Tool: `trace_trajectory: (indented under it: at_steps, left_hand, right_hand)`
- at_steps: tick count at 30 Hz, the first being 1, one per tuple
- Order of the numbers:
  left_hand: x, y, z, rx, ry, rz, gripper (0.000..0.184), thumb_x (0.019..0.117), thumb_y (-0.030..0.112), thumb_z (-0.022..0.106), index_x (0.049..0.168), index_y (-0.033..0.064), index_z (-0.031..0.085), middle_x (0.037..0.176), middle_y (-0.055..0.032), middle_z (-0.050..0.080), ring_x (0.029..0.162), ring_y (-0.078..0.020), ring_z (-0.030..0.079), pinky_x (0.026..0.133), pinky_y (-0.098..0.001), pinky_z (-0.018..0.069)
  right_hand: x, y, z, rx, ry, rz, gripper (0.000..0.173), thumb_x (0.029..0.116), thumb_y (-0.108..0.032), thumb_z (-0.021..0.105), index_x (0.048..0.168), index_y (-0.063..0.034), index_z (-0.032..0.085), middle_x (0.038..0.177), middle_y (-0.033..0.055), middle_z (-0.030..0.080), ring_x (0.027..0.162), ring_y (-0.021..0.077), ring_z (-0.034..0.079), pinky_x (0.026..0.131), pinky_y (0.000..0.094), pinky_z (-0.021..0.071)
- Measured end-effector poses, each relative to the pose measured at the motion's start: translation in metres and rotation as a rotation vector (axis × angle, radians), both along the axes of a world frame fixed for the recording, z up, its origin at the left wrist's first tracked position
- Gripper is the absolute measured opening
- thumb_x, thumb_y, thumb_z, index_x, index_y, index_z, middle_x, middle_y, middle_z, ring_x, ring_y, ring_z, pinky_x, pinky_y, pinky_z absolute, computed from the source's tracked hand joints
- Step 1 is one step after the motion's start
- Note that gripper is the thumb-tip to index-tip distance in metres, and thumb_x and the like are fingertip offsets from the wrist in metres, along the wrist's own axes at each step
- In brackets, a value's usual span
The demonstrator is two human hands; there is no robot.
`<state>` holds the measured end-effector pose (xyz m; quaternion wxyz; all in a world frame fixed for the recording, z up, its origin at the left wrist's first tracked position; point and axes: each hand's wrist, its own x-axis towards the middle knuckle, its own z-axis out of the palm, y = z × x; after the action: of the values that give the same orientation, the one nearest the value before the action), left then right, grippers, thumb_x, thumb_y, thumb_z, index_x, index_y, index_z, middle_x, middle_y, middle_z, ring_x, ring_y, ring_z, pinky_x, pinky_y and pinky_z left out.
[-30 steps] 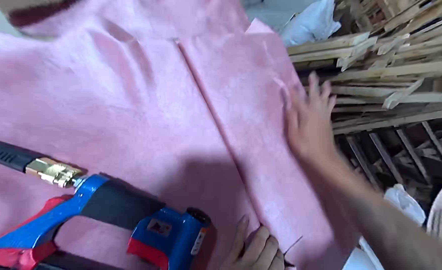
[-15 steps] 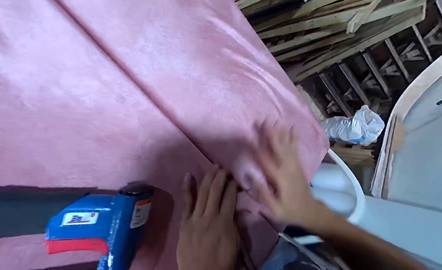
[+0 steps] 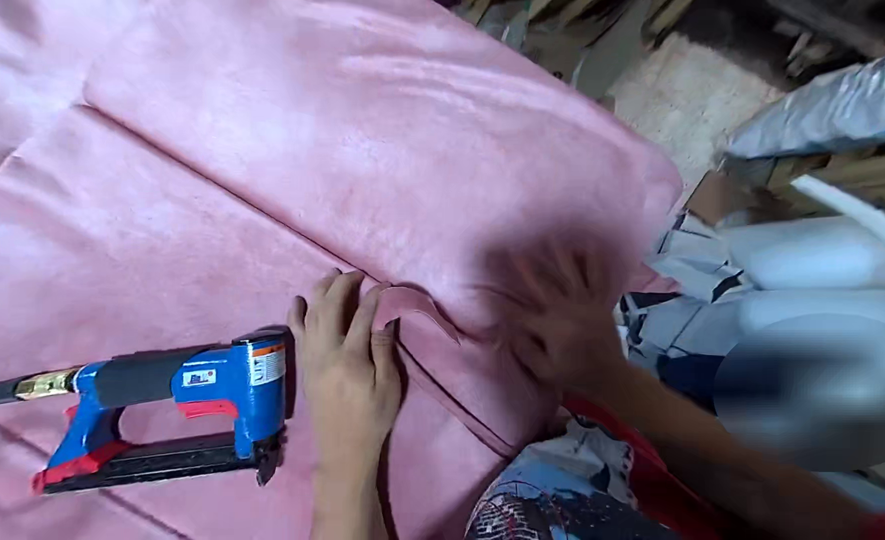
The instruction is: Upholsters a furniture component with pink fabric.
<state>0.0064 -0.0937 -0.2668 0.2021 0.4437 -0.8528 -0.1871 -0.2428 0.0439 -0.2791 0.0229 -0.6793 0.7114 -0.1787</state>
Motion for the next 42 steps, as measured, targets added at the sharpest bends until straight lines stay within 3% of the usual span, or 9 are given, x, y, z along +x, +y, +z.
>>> trace_trajectory:
  at_steps: [6, 10, 12, 22, 26, 28, 33, 37, 42]
  left_hand:
    - [-0.021, 0.025, 0.007, -0.028, -0.035, -0.452, 0.048, 0.1073, 0.034, 0.034, 0.117, 0.0095, 0.073, 0.133, -0.0077, 0.067, 0.138, -0.0291, 0.052, 0.123, -0.0571, 0.0268]
    - [-0.025, 0.059, 0.008, 0.016, -0.043, -0.707, 0.053, 0.1093, 0.037, 0.024, 0.130, 0.0204, 0.069, 0.139, 0.0037, 0.066, 0.139, -0.0191, 0.052, 0.123, -0.0501, 0.0311]
    - [-0.023, 0.062, 0.009, 0.067, -0.067, -0.729, 0.055, 0.1100, 0.038, 0.020, 0.135, 0.0223, 0.067, 0.143, 0.0060, 0.062, 0.141, -0.0170, 0.049, 0.126, -0.0507, 0.0264]
    - [-0.036, 0.075, 0.008, -0.182, -0.090, -0.833, 0.048, 0.1076, 0.035, 0.029, 0.133, 0.0150, 0.065, 0.142, -0.0093, 0.061, 0.141, -0.0274, 0.049, 0.125, -0.0546, 0.0258]
    - [-0.036, 0.075, 0.008, -0.106, -0.041, -0.702, 0.049, 0.1069, 0.030, 0.030, 0.128, 0.0082, 0.069, 0.138, -0.0088, 0.065, 0.139, -0.0252, 0.052, 0.125, -0.0504, 0.0298]
    - [-0.032, 0.072, 0.007, 0.016, 0.063, -0.519, 0.053, 0.1090, 0.033, 0.029, 0.120, 0.0041, 0.072, 0.138, -0.0117, 0.064, 0.140, -0.0276, 0.050, 0.124, -0.0498, 0.0319]
    - [-0.028, 0.066, 0.012, 0.137, 0.300, 0.158, 0.038, 0.1094, 0.018, 0.036, 0.124, 0.0013, 0.067, 0.125, -0.0103, 0.069, 0.118, -0.0162, 0.065, 0.104, -0.0411, 0.0522]
    - [-0.029, 0.061, 0.017, 0.086, 0.139, -0.002, 0.041, 0.1075, 0.022, 0.036, 0.125, 0.0059, 0.070, 0.151, -0.0063, 0.055, 0.146, -0.0212, 0.043, 0.124, -0.0465, 0.0319]
    - [-0.020, 0.023, 0.013, -0.043, -0.126, -0.281, 0.045, 0.1074, 0.028, 0.035, 0.138, 0.0169, 0.065, 0.151, -0.0034, 0.054, 0.149, -0.0212, 0.038, 0.128, -0.0493, 0.0225]
  right_hand:
    - [-0.164, -0.064, 0.013, 0.047, 0.051, -0.336, 0.053, 0.1076, -0.054, 0.028, 0.154, -0.0394, 0.047, 0.170, 0.0136, 0.024, 0.158, 0.0442, 0.010, 0.117, 0.0807, 0.0027]
    - [-0.057, 0.022, 0.015, -0.180, -0.136, -0.097, 0.061, 0.0997, -0.050, 0.044, 0.147, -0.0145, 0.057, 0.160, 0.0218, 0.041, 0.152, 0.0435, 0.029, 0.120, 0.0733, 0.0170]
    - [-0.019, 0.055, -0.021, -0.202, -0.214, 0.136, 0.048, 0.1051, -0.051, 0.038, 0.137, -0.0300, 0.066, 0.156, 0.0079, 0.051, 0.152, 0.0348, 0.035, 0.120, 0.0700, 0.0222]
    - [-0.162, 0.000, -0.042, -0.335, -0.188, -0.188, 0.052, 0.1089, -0.039, 0.026, 0.148, -0.0269, 0.058, 0.165, 0.0086, 0.039, 0.157, 0.0351, 0.023, 0.124, 0.0703, 0.0069]
    - [-0.081, 0.023, 0.002, -0.326, -0.201, -0.032, 0.066, 0.1011, -0.052, 0.038, 0.147, -0.0080, 0.056, 0.157, 0.0239, 0.044, 0.151, 0.0444, 0.031, 0.122, 0.0692, 0.0191]
    - [-0.047, 0.036, -0.014, -0.271, -0.214, 0.289, 0.052, 0.1051, -0.044, 0.038, 0.145, -0.0187, 0.060, 0.156, 0.0106, 0.051, 0.151, 0.0319, 0.038, 0.125, 0.0622, 0.0239]
    - [-0.159, -0.033, -0.001, -0.077, -0.085, 0.169, 0.047, 0.1082, -0.035, 0.032, 0.146, -0.0274, 0.059, 0.159, 0.0025, 0.047, 0.153, 0.0277, 0.035, 0.125, 0.0640, 0.0189]
    - [-0.113, -0.044, 0.051, -0.002, -0.057, 0.104, 0.067, 0.1052, -0.051, 0.037, 0.151, -0.0034, 0.048, 0.161, 0.0225, 0.039, 0.153, 0.0448, 0.027, 0.121, 0.0714, 0.0167]
    - [-0.069, -0.031, 0.007, 0.017, -0.013, 0.377, 0.050, 0.1077, -0.042, 0.032, 0.154, -0.0331, 0.049, 0.163, -0.0013, 0.042, 0.153, 0.0243, 0.033, 0.125, 0.0573, 0.0246]
